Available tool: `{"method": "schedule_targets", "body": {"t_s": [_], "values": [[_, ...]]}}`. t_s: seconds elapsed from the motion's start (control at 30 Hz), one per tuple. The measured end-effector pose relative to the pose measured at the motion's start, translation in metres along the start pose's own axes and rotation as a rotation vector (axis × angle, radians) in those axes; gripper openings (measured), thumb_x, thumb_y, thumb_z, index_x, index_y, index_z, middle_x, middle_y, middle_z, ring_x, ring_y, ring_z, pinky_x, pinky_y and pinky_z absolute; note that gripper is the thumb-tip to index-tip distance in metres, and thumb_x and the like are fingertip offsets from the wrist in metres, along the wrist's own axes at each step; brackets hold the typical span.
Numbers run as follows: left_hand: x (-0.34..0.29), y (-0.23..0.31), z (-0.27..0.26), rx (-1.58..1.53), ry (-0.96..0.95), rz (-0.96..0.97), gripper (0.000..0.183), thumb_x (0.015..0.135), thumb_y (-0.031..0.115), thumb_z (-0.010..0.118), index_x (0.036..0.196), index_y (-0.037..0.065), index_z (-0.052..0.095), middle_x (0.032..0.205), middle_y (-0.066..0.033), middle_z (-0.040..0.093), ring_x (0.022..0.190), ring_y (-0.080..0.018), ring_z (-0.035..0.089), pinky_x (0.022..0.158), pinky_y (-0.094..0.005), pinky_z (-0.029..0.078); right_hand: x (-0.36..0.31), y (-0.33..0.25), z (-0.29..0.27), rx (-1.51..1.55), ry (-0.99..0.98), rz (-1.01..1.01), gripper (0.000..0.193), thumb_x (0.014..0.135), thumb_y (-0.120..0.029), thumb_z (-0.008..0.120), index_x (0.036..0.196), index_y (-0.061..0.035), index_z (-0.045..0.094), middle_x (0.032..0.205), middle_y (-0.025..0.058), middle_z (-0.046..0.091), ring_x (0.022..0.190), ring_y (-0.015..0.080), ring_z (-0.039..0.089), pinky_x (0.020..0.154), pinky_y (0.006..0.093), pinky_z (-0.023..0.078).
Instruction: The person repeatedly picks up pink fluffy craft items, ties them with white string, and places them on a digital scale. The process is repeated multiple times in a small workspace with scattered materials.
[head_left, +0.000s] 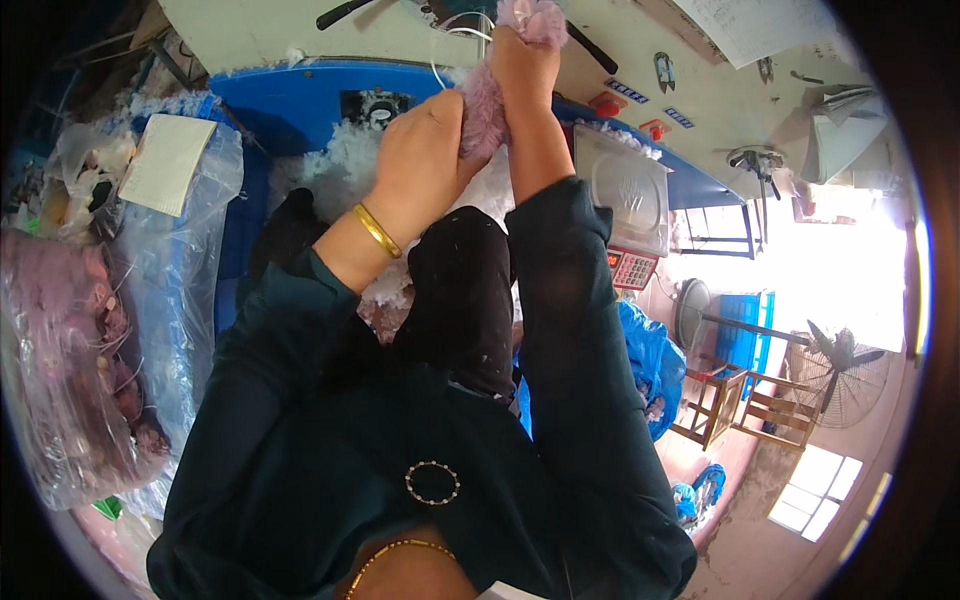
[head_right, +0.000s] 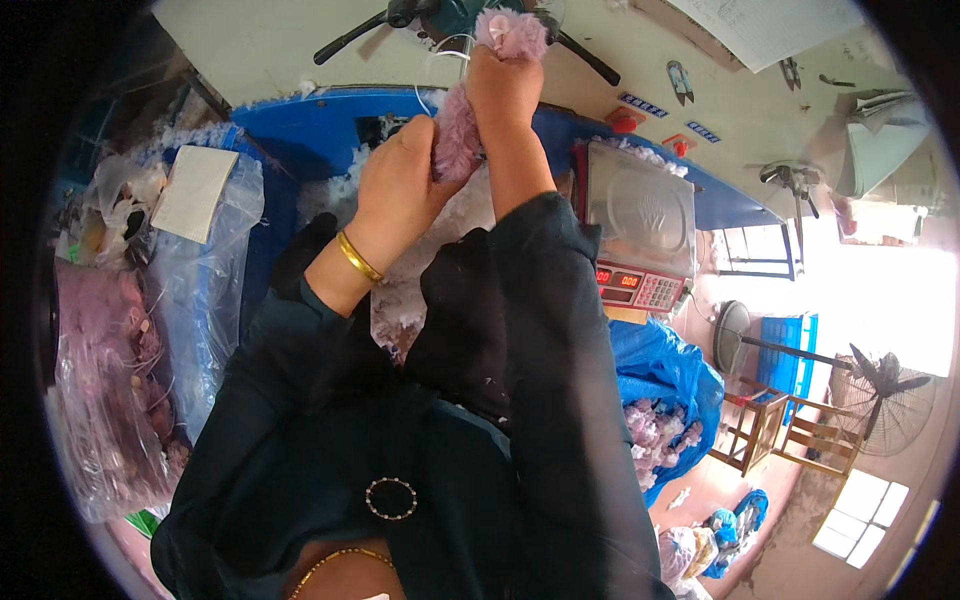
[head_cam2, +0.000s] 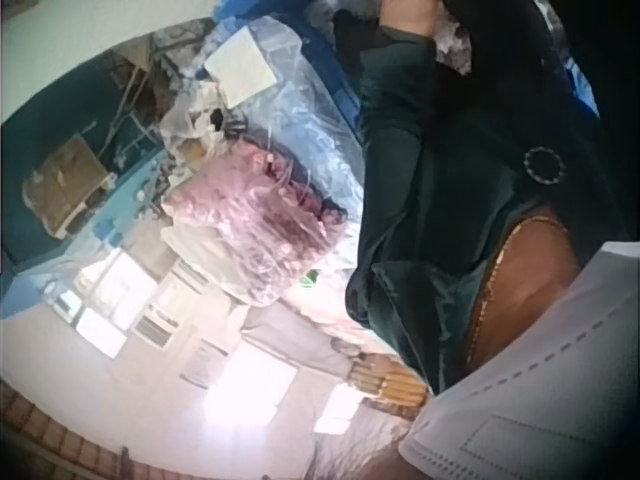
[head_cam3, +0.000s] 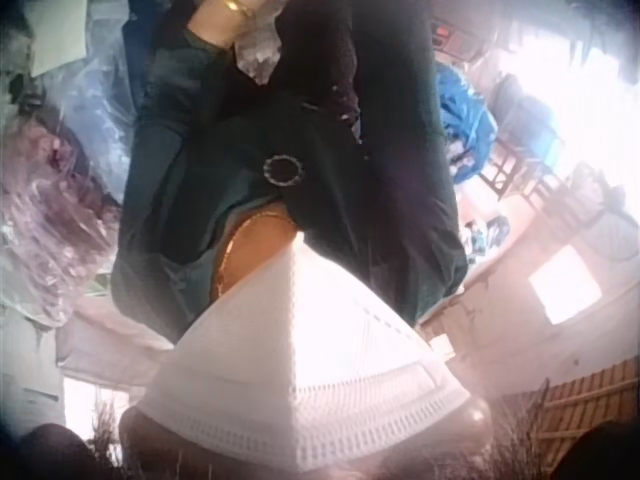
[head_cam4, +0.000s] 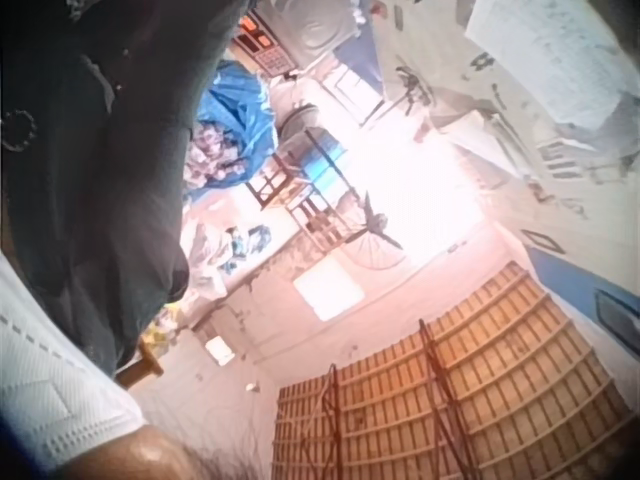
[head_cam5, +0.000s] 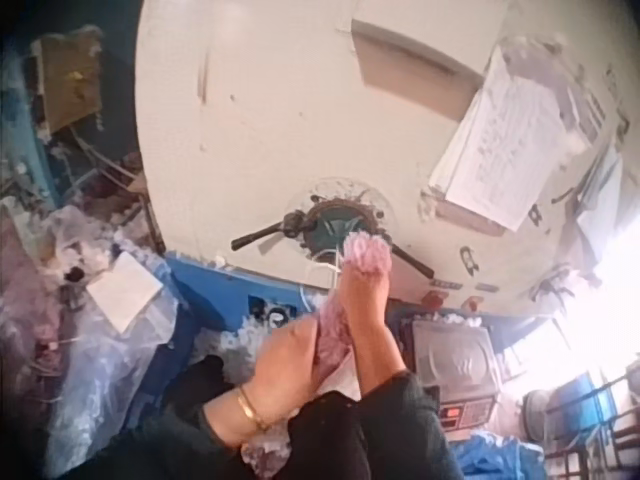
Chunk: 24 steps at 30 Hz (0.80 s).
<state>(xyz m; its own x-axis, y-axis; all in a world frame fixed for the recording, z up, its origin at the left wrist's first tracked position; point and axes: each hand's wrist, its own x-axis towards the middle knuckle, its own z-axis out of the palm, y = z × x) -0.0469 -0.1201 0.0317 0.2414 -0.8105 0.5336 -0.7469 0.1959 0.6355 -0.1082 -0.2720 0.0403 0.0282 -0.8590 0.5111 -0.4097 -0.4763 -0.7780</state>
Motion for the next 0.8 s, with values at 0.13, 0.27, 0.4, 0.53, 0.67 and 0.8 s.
{"method": "schedule_targets", "body": {"t_s": [0.13,0.27,0.4,0.53,0.67,0.8], "values": [[-0.008,-0.001,-0.002,-0.046,0.042,-0.082,0.044,0.068,0.028,0.080,0.090,0.002,0.051,0.079,-0.0185,0.057,0.075,-0.0396,0.056,0.062,-0.0437,0.044,-0.004,0.008,0.008,-0.110,-0.042,0.124,0.024,0.075,-0.019,0.056,0.091,-0.0022,0.061,0.081,0.0199,0.061,0.082,0.0397,0.059,0.072,0.0419,0.048],[-0.030,-0.003,-0.012,-0.116,0.020,-0.050,0.040,0.070,0.024,0.077,0.092,0.001,0.052,0.083,-0.0194,0.056,0.079,-0.0404,0.055,0.066,-0.0439,0.044,-0.049,-0.032,-0.035,-0.012,-0.042,-0.165,0.019,0.075,-0.008,0.057,0.093,-0.0032,0.055,0.086,0.0151,0.053,0.082,0.0334,0.053,0.075,0.0367,0.044],[-0.040,-0.017,-0.018,-0.121,-0.042,0.000,0.041,0.075,0.022,0.073,0.103,-0.001,0.054,0.094,-0.0186,0.061,0.088,-0.0362,0.058,0.075,-0.0410,0.047,-0.066,-0.045,-0.053,0.012,-0.174,-0.080,0.040,0.078,-0.034,0.065,0.105,-0.0056,0.059,0.085,0.0161,0.066,0.082,0.0345,0.065,0.073,0.0387,0.050],[-0.037,-0.021,-0.022,-0.906,-0.114,-0.344,0.040,0.089,0.023,0.062,0.119,-0.002,0.054,0.107,-0.0115,0.063,0.095,-0.0195,0.060,0.083,-0.0318,0.048,-0.069,-0.013,-0.108,0.732,-0.700,0.438,0.042,0.091,-0.035,0.059,0.111,0.0020,0.058,0.101,0.0088,0.063,0.091,0.0170,0.061,0.075,0.0284,0.051],[-0.040,-0.011,-0.017,-1.228,-0.058,-0.643,0.041,0.099,0.033,0.047,0.119,-0.002,0.056,0.104,-0.0055,0.063,0.095,-0.0111,0.057,0.084,-0.0260,0.047,-0.108,-0.026,-0.105,1.015,-0.779,0.858,0.048,0.087,-0.037,0.064,0.118,-0.0006,0.055,0.096,0.0068,0.064,0.076,0.0143,0.061,0.064,0.0276,0.050],[-0.062,-0.029,-0.002,-1.049,-0.186,-0.528,0.042,0.099,0.034,0.045,0.118,-0.002,0.055,0.106,-0.0066,0.062,0.095,-0.0111,0.057,0.082,-0.0254,0.048,-0.109,-0.022,-0.093,1.001,-0.950,0.722,0.040,0.082,-0.036,0.071,0.100,-0.0023,0.058,0.074,-0.0003,0.057,0.057,0.0059,0.049,0.043,0.0211,0.035]]}}
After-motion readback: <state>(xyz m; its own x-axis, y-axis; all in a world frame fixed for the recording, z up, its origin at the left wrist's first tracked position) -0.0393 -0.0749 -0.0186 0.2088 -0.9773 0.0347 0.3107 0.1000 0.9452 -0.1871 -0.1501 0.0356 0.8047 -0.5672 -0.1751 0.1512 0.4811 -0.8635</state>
